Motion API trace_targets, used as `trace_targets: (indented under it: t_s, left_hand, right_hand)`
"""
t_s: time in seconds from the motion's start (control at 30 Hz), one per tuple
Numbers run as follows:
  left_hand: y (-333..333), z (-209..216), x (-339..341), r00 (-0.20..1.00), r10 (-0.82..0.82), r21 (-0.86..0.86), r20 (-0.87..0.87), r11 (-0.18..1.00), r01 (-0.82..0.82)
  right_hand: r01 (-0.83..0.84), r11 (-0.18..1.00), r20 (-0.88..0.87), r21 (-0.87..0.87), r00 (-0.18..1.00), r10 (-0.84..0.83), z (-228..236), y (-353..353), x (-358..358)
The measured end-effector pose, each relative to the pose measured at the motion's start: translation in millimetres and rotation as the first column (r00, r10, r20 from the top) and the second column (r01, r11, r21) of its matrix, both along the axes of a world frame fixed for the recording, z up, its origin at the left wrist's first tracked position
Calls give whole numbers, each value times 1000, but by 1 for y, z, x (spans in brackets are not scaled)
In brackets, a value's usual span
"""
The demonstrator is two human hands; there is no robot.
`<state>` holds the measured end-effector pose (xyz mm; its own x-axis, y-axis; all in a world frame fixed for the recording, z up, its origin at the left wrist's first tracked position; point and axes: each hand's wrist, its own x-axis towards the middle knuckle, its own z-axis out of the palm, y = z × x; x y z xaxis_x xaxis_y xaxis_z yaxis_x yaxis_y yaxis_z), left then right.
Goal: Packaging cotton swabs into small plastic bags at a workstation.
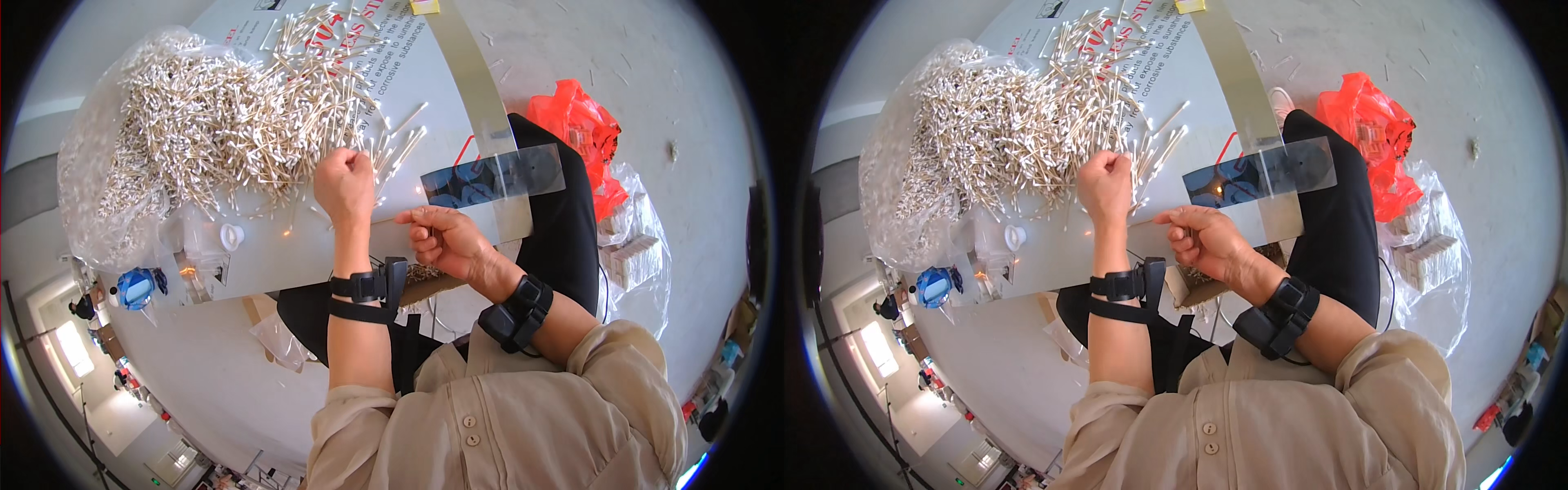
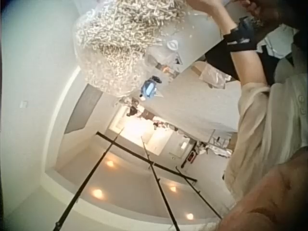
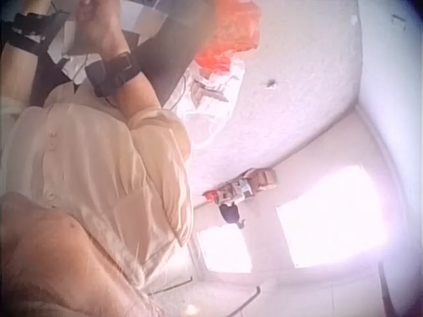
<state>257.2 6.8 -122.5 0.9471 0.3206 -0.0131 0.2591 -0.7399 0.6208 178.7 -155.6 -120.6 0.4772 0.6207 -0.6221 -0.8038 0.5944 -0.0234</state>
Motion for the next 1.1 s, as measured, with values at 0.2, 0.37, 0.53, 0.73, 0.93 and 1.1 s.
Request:
trace_targets:
  t_s: [0.2, 0.37, 0.53, 0.73, 0.93, 1.1]
  left_hand:
    - [3, 32, -40, 998, 48, -375, -42, 925, -60]
    - [-3, 55, -94, 977, -180, -324, -115, 936, 135]
    - [12, 49, -99, 997, -63, -476, -39, 879, 37]
    - [26, 7, -84, 993, 11, -243, 115, 970, 17]
    - [35, 18, -75, 985, 90, -102, -145, 989, -105]
    - [27, 12, -71, 1000, 12, 194, -14, 981, -9]
  right_hand:
    - [124, 974, 18, 189, 991, -130, -15, 0, -6]
    - [227, 944, 16, 239, 971, -238, -9, 5, -6]
    - [246, 928, -12, 280, 967, -253, -6, 8, -5]
    - [247, 946, 39, 209, 965, -261, -23, 5, -16]
    - [193, 962, 59, 194, 976, -208, -33, -1, -21]
    - [203, 952, 37, 230, 975, -217, -25, 2, -21]
